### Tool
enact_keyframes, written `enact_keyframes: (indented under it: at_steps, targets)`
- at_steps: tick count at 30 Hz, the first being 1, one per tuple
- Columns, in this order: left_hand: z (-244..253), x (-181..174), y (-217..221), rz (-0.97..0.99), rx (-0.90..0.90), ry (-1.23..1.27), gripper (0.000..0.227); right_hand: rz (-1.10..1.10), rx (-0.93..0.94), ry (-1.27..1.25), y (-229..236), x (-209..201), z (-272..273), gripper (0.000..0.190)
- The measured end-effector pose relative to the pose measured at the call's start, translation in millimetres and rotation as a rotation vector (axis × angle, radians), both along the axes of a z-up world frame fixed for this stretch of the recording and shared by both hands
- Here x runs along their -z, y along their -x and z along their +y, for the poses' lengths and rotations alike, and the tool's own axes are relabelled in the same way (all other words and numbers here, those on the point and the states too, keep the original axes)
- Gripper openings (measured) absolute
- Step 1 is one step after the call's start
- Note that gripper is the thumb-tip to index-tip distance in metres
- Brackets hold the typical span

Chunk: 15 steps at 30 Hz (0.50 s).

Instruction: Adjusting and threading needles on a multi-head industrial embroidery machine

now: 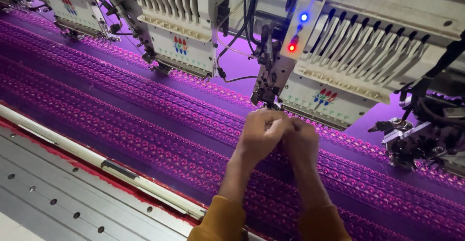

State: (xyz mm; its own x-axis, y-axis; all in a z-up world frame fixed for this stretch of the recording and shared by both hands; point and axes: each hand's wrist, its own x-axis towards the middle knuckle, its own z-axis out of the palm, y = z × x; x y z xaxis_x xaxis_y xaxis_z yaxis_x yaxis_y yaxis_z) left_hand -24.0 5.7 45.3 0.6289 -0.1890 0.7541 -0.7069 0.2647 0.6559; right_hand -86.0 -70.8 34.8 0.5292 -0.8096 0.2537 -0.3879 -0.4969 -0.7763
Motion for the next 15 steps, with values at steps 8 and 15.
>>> enact_keyframes:
  at_steps: [8,15]
  targets:
    - [27.9,-20.2,-9.2,0.354,0.553,0.024,0.027,-0.465,0.067,-0.327,-0.5,-17.5,15.3,0.026]
    - [43.0,-22.2,-12.3,0.324,0.437,-0.183,0.031,-0.616,-0.045,-0.682,8.3,-68.6,42.2,0.040]
